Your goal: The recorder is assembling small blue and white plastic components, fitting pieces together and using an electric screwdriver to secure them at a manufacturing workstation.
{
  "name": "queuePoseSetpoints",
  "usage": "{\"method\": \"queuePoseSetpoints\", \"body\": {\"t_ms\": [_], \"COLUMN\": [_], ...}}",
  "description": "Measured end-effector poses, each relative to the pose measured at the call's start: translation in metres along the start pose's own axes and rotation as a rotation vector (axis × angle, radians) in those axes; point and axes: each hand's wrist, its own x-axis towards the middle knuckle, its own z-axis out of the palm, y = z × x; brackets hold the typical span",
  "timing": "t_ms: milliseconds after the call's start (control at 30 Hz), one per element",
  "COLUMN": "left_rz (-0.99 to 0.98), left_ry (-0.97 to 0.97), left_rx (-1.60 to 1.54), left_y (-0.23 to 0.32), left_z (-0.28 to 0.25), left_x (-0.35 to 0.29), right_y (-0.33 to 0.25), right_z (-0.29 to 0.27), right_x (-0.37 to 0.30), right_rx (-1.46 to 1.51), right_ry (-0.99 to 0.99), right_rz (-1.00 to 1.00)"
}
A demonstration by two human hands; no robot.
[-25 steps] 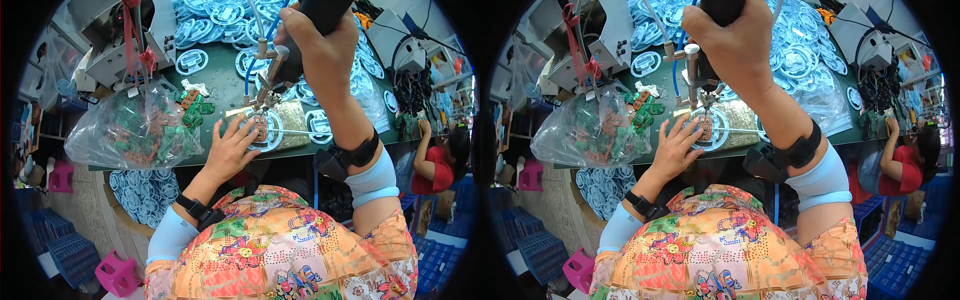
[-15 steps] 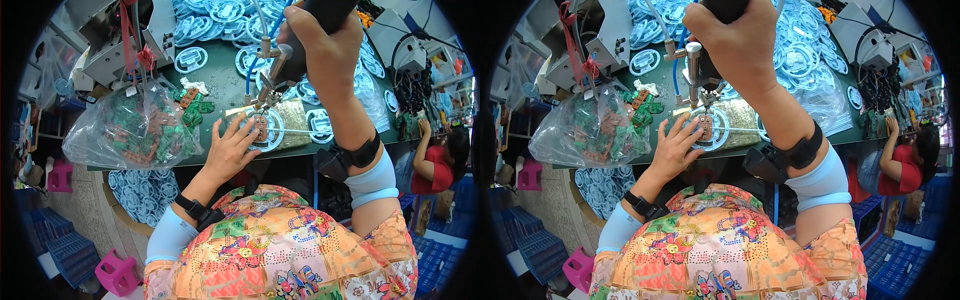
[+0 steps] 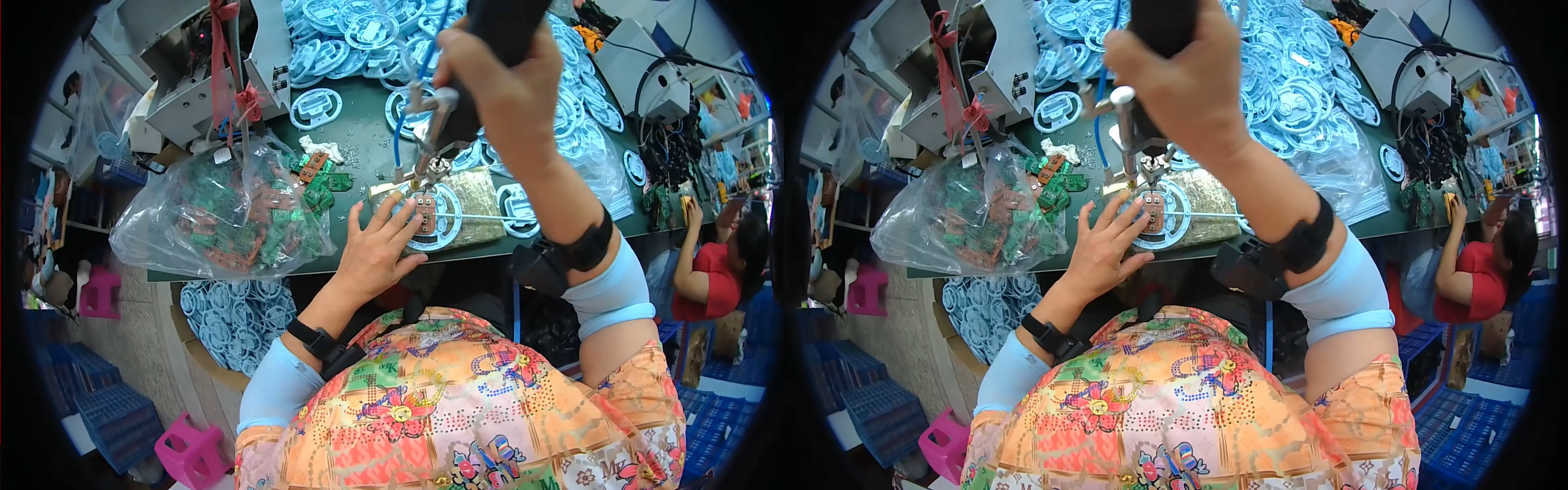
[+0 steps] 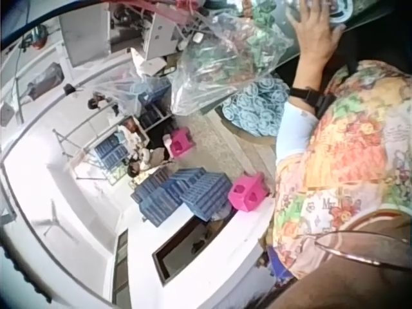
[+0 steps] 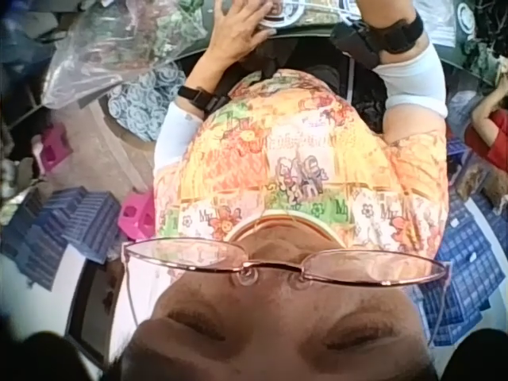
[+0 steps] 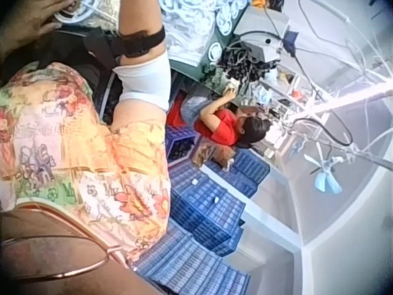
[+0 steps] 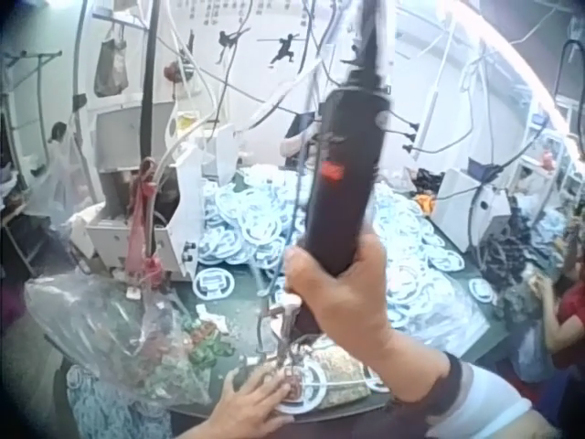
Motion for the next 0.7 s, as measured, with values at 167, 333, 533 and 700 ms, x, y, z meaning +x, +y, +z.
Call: {"method": "queuePoseSetpoints", "body": {"t_ms": [167, 333, 533, 700], "left_rz": [0.003, 0.009, -0.003, 0.004], "left_ry": [0.047, 0.077, 0.052, 0.071], "left_rx": [0.063, 0.04, 0.038, 0.046], "left_y": [-0.002, -0.003, -0.005, -0.003], "left_z": [0.007, 0.015, 0.016, 0.016], "left_x": [-0.004, -0.002, -0.003, -0.001], "right_y": [-0.049, -0.027, -0.03, -0.017], "right_z": [-0.013, -0.027, -0.009, -0.014], "right_x": [-0.006, -0.024, -0.035, -0.036], "right_rx": [0.054, -0.042, 0.171, 0.049], "right_ry": [-0.023, -0.151, -0.018, -0.007], "right_rz": [0.068, -0.054, 0.013, 0.046]}}
